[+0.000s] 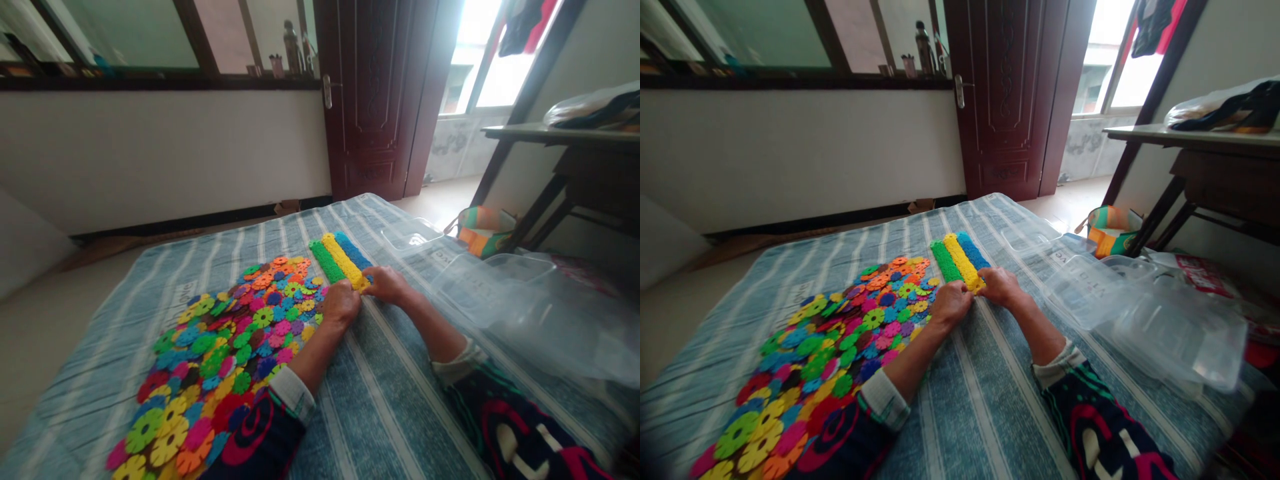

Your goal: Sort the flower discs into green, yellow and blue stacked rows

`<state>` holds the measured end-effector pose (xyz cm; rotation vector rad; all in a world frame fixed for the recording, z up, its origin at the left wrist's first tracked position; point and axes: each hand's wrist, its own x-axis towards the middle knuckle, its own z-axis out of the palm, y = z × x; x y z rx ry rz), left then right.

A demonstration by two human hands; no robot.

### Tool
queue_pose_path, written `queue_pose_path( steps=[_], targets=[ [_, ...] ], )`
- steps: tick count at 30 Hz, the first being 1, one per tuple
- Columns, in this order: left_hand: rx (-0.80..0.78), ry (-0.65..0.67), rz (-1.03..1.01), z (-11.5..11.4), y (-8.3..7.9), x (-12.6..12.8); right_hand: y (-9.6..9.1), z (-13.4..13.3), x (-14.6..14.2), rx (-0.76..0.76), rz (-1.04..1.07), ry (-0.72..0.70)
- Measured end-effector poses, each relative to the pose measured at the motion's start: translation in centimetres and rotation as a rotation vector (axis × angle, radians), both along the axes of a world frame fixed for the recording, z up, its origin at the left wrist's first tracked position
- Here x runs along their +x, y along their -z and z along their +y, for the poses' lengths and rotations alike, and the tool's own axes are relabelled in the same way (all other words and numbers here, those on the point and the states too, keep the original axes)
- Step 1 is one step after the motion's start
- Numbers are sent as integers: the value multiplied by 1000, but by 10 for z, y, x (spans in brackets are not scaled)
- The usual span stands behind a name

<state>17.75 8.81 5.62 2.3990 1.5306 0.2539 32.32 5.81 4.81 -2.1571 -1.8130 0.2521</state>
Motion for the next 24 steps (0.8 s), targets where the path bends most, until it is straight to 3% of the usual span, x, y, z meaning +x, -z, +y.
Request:
queue_pose_path(
  steps=[6, 11, 19, 24],
  targets=[
    [32, 27, -29, 1, -7, -19, -2, -3, 2, 6, 42, 11],
    [70, 40, -67, -4, -22, -55, -3, -6, 3, 18, 55, 2],
    [120, -41, -187, -19, -45, -159, -8, -10, 16, 182, 154, 104],
    [153, -220, -150, -36, -46, -230, -12, -8, 13, 351, 313, 176]
  ],
)
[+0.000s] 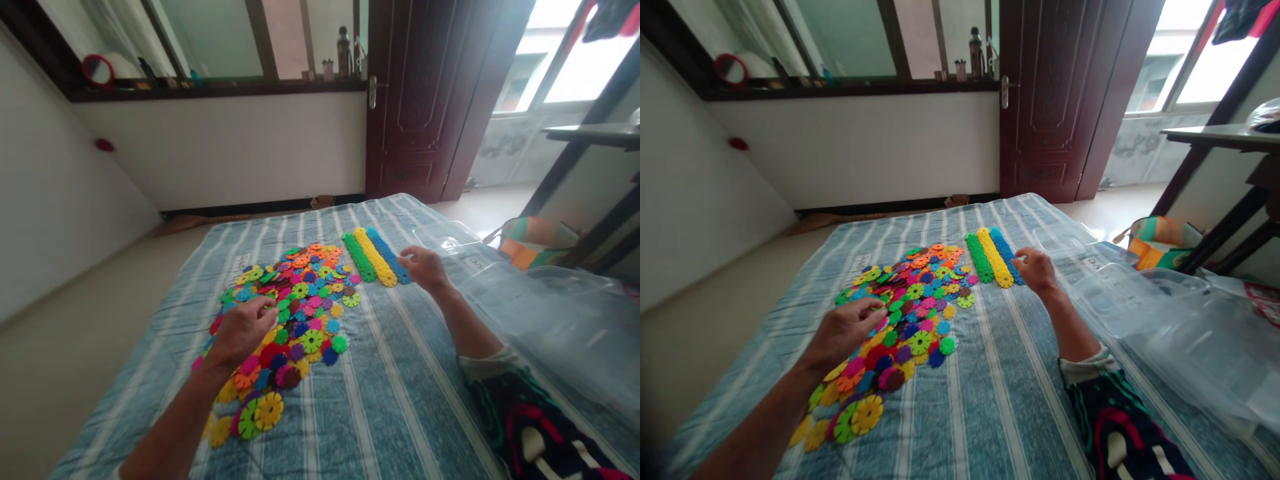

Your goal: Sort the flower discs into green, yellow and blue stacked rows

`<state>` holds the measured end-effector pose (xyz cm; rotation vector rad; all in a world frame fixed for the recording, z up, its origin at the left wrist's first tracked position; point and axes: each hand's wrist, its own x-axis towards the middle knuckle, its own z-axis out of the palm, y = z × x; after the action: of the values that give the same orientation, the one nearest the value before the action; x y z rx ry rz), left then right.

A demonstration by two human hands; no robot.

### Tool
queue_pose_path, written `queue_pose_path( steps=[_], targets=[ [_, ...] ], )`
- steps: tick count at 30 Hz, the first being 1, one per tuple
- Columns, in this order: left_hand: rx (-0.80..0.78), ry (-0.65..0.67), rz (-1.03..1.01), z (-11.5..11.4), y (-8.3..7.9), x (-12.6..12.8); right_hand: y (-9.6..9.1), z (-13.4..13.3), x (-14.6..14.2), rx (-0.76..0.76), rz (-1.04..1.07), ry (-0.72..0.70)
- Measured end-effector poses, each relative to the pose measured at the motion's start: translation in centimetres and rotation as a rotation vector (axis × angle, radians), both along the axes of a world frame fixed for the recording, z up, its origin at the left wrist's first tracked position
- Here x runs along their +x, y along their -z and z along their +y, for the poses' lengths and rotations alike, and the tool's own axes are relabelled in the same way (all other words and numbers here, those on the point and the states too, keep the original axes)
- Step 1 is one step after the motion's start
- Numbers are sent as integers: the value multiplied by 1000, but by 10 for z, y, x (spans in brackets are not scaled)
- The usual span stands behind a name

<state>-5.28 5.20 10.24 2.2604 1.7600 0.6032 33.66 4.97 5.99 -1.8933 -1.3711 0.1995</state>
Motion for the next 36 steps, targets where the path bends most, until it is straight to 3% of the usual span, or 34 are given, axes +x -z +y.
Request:
queue_pose_path(
  steps=[4, 9, 15, 23, 36],
  targets=[
    [-25, -134, 9, -18, 3, -42, 5, -1, -17, 24, 71, -75],
    [-19, -247, -7, -36, 7, -73, 21, -7, -56, 87, 10, -232],
    [-78, -222, 43, -43, 10, -97, 30, -24, -97, 108, -103, -435],
    [-313, -16, 99, -53, 17, -93, 42, -33, -108, -9, -175, -514],
    [-212, 48, 261, -50, 23, -82, 46, -32, -107, -46, -181, -528]
  ],
)
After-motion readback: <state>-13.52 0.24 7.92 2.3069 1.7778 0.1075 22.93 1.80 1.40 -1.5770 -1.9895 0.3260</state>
